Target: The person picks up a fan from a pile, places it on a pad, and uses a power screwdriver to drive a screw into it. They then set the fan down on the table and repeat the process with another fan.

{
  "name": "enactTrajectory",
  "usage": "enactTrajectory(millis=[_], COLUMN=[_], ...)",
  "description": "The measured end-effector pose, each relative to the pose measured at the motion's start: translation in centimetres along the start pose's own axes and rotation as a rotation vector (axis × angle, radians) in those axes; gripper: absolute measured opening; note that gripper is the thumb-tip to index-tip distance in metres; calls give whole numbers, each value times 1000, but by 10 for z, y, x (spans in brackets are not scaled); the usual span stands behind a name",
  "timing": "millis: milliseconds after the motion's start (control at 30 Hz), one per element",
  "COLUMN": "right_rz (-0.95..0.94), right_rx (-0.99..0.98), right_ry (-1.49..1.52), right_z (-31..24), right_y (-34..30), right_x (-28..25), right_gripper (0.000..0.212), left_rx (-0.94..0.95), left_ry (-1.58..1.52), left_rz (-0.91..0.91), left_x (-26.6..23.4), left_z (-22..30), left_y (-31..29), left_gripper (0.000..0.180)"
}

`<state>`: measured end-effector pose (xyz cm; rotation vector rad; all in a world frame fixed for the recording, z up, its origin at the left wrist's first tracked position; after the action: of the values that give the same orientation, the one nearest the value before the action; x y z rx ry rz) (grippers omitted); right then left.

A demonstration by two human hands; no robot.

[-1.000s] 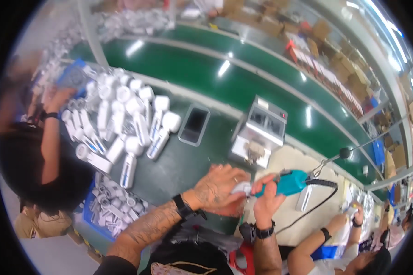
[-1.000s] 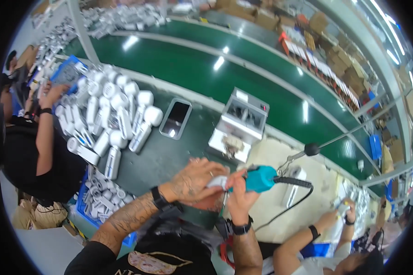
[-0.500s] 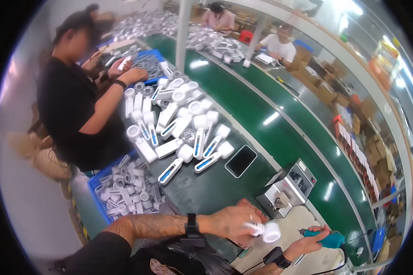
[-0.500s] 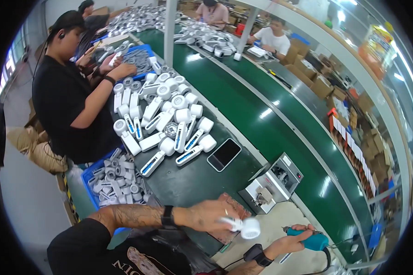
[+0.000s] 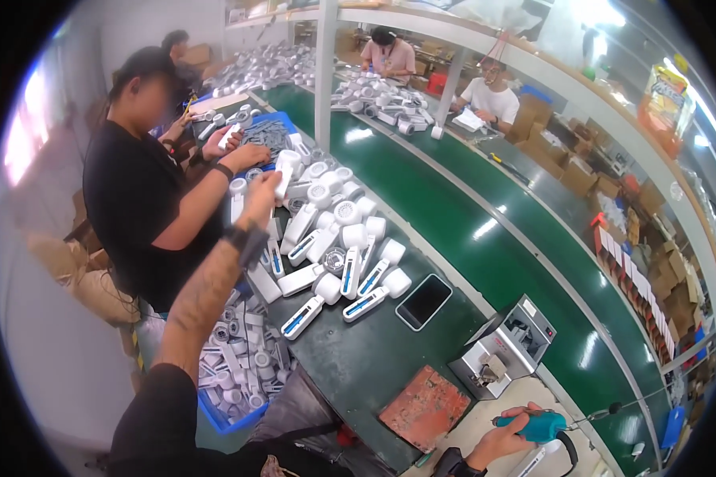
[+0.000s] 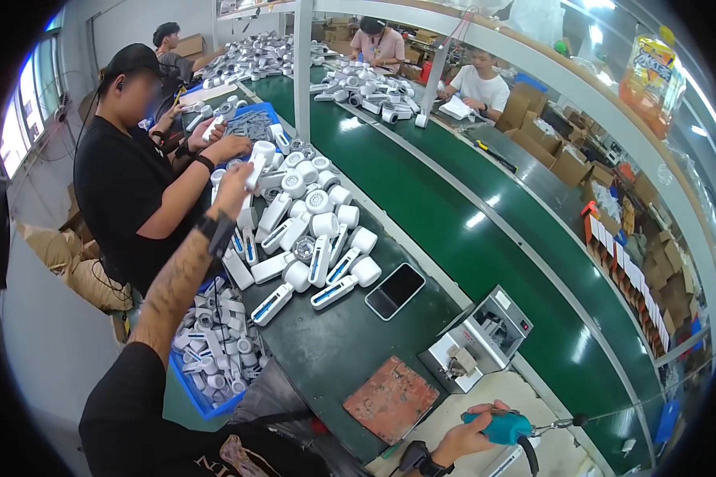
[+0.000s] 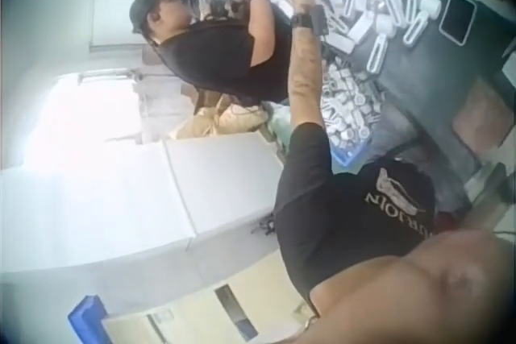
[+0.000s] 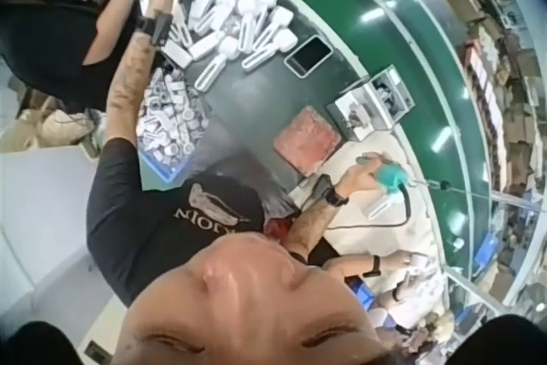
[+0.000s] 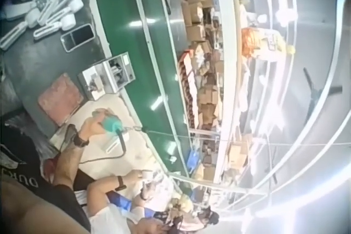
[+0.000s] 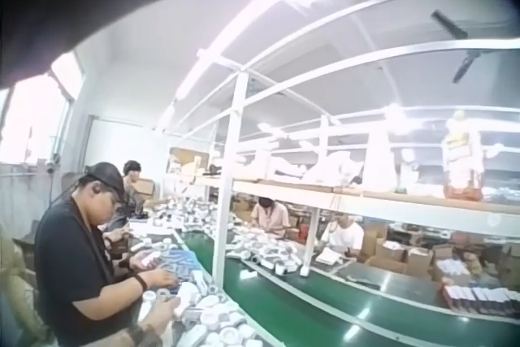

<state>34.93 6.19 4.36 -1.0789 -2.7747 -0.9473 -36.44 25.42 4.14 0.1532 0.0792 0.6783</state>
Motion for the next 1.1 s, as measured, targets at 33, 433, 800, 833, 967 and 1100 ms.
enactTrajectory(millis=[33, 433, 800, 833, 967, 1100], right_rz=[1, -288, -107, -71, -57, 58], right_rx=[2, 193, 337, 356, 252, 252], right_ry=[3, 73, -35, -60, 7, -104], right_z=[3, -11, -91, -95, -99, -83], right_y=[1, 4, -71, -74, -80, -77], right_x=[0, -5, -92, -101, -110, -118], right_gripper=[54, 35, 49, 49, 44, 55], left_rx=[15, 513, 902, 897, 714, 733], left_ry=[155, 225, 183, 166, 382, 314], left_rz=[-71, -998, -1346, -1354, -1342, -1336], left_x=[-8, 322, 536, 538, 535, 487], left_z=[-2, 145, 70, 67, 47, 85], left_y=[30, -341, -650, -667, -659, -615], left_gripper=[30, 20, 47, 47, 41, 33])
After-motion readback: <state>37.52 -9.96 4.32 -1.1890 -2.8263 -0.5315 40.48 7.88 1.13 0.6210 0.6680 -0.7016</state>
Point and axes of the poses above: each hand's wrist, its own y-axis towards the middle knuckle, its own x-axis out of the palm, z = x × y, the point moved 8 cm from there along y, towards the middle knuckle, and after that the axes turned 8 degrees about y, right-handed, at the moved point
